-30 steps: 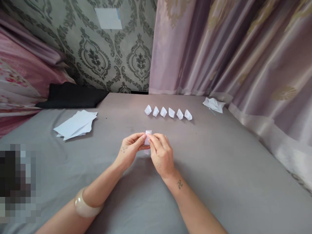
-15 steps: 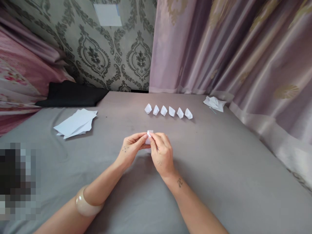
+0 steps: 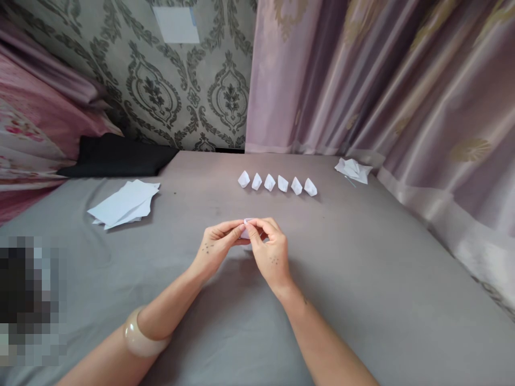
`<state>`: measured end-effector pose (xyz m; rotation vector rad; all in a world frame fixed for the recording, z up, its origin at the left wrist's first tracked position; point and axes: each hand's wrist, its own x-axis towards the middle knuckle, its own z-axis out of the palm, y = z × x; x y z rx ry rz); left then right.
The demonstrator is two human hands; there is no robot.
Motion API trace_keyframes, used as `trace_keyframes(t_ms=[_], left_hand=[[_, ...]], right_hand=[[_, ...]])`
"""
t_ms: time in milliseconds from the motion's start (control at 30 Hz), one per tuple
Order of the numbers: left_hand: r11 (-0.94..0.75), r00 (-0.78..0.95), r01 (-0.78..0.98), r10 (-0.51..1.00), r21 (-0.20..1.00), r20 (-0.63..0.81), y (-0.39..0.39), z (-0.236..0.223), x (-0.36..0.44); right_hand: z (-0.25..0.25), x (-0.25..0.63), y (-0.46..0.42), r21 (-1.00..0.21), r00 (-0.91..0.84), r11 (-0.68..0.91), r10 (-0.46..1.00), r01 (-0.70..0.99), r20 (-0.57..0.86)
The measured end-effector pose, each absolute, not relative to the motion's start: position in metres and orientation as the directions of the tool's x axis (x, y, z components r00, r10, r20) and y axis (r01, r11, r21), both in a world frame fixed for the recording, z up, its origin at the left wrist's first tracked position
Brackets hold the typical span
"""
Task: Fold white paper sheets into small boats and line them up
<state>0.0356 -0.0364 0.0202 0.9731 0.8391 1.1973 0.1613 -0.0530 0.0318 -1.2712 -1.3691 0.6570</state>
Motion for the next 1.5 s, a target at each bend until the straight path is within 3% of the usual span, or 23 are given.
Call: trace_keyframes(t_ms=[400, 733, 867, 1100, 1500], left_hand=[[0.068, 0.171, -0.357, 0.985, 0.932, -0.006, -0.0387, 0.0222, 0.0376], [0.094, 0.187, -0.412, 0.982, 0.906, -0.017, -0.04, 0.0244, 0.0375], [0.14, 0.221, -0.433, 0.974, 0.891, -0.046, -0.04, 0.0251, 0.0376], [0.178, 0.239, -0.361, 0.967, 0.915, -0.094, -0.0399, 0.025, 0.0344], [0.139, 0.147, -0.314, 0.984, 0.939, -0.097, -0.036, 0.0276, 0.0305]], right_hand=[[0.0335, 0.1638, -0.0527, -0.915, 0.157, 0.229, 0.943, 0.333, 0.294], [0.0319, 0.168, -0.0481, -0.995, 0.193, 0.07, 0.978, 0.075, 0.083], [0.0332, 0.1694, -0.047, -0.994, 0.078, 0.104, 0.991, 0.041, 0.107], [0.0296, 0.1679, -0.0487, -0.975, 0.168, 0.162, 0.968, 0.15, 0.187], [0.0325, 0.1648, -0.053, -0.914, 0.103, 0.263, 0.946, 0.308, 0.307]])
